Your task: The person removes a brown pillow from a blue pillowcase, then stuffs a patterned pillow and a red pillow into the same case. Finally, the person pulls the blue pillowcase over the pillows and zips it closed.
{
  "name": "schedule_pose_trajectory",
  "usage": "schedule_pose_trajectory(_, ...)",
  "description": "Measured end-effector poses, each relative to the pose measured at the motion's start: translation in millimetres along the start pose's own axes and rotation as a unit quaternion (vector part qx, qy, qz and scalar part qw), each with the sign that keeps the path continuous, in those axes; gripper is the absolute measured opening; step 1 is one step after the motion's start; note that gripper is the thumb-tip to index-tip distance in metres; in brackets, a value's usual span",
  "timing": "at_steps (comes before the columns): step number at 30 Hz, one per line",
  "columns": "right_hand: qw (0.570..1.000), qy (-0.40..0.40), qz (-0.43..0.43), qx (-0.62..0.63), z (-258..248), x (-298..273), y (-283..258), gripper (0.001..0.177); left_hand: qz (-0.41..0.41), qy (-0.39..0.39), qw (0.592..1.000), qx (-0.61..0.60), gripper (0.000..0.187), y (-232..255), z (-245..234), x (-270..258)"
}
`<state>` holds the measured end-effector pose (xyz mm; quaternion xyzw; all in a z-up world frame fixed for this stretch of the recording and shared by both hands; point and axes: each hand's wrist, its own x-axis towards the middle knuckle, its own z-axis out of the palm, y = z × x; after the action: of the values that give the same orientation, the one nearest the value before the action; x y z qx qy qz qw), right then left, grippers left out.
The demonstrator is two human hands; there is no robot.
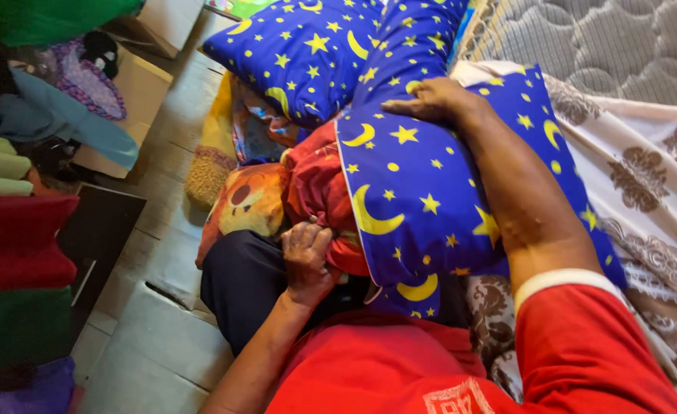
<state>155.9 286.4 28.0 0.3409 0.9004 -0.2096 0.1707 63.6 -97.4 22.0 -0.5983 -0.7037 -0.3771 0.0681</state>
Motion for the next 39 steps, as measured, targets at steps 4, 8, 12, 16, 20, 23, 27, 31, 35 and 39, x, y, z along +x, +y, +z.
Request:
schedule_pose_trajectory(4,0.995,0.077,-0.044,-0.044,21.1,5.8,27.6,0.083,0.005,-0.008,1.000,-0.012,0.030,-5.6,1.7,-1.2)
schedule_pose_trajectory(8,0.976,0.200,0.056,0.062,-22.0,-62.8,-5.9,0.076,0.039,-0.021,0.999,0.016,0.034,-13.2,3.1,7.0)
schedule_pose_trajectory(12,0.934,0.335,-0.002,0.123,-65.3,-131.1,-14.2,0.051,0.098,-0.010,0.995,0.031,0.033,-9.5,-11.1,39.0)
schedule_pose_trajectory(16,0.864,0.489,-0.069,0.102,-97.5,-210.3,-13.6,0.034,0.170,0.008,0.981,0.094,0.024,-14.1,-0.8,59.0)
schedule_pose_trajectory(20,0.742,0.634,-0.114,-0.185,-76.0,-242.4,18.6,0.047,0.146,-0.010,0.977,0.156,0.016,-16.6,13.4,67.8)
schedule_pose_trajectory(23,0.750,0.619,-0.046,-0.227,-18.8,-237.3,30.1,0.059,0.112,-0.032,0.986,0.116,0.024,-14.6,13.3,59.3)
schedule_pose_trajectory(27,0.791,0.589,-0.123,-0.112,7.4,-234.6,-11.7,0.053,0.101,-0.033,0.993,0.060,0.034,-7.9,0.7,56.2)
schedule_pose_trajectory(31,0.791,0.581,-0.164,-0.095,9.8,-232.0,-41.8,0.046,0.124,0.004,0.992,0.038,0.040,-5.7,-10.5,72.3)
schedule_pose_trajectory(35,0.801,0.570,-0.154,-0.094,13.8,-231.6,-49.5,0.044,0.147,0.050,0.984,0.092,0.049,2.2,-31.9,111.0)
schedule_pose_trajectory(39,0.808,0.562,-0.148,-0.094,19.4,-240.5,-53.9,0.043,0.175,0.042,0.974,0.140,0.050,3.4,-42.4,153.6)
